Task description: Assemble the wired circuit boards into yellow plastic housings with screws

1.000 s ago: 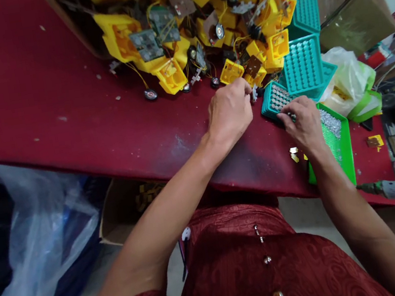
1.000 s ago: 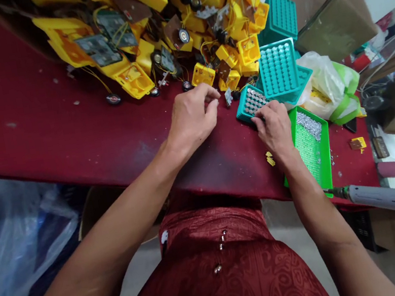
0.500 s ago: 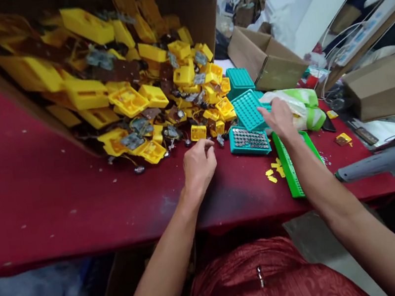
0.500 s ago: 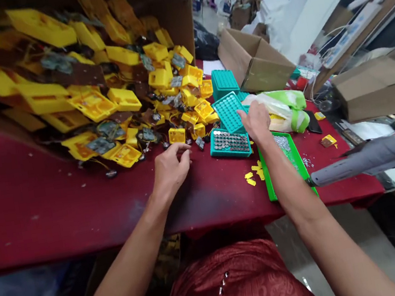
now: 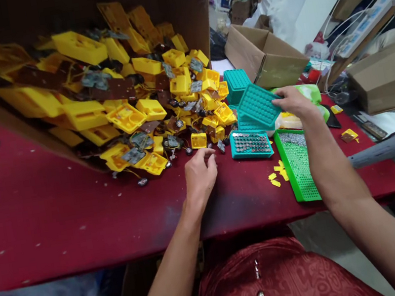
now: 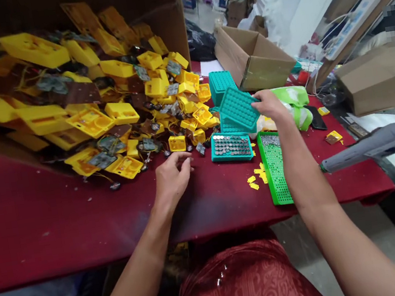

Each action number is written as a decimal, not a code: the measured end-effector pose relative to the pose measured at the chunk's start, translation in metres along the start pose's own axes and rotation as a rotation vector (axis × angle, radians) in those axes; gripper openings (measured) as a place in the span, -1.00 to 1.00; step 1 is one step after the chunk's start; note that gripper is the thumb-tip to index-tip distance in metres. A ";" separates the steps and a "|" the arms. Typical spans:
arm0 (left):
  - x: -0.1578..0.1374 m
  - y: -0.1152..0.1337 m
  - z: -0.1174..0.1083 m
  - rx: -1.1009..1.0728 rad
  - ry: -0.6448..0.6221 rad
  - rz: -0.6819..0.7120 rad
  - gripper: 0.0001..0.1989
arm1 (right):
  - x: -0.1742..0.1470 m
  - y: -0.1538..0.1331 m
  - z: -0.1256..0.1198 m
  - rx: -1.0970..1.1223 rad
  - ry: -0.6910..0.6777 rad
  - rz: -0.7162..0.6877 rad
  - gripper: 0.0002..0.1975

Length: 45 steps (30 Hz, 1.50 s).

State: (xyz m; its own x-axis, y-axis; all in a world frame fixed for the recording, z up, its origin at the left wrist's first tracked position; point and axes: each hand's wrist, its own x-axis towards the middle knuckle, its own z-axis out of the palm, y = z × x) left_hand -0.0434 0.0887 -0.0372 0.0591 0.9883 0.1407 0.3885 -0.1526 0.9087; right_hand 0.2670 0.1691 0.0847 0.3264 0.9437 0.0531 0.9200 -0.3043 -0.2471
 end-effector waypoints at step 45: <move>0.090 0.054 0.028 -1.237 0.215 -0.276 -0.89 | 0.004 -0.018 0.023 0.266 0.067 -0.153 -0.78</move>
State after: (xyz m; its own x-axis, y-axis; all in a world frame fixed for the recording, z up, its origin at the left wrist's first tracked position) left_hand 0.0088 0.1695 0.0139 -0.0798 0.9848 -0.1544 -0.7505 0.0426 0.6595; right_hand 0.2464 0.1819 0.0671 0.2104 0.9625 0.1710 0.8733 -0.1064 -0.4755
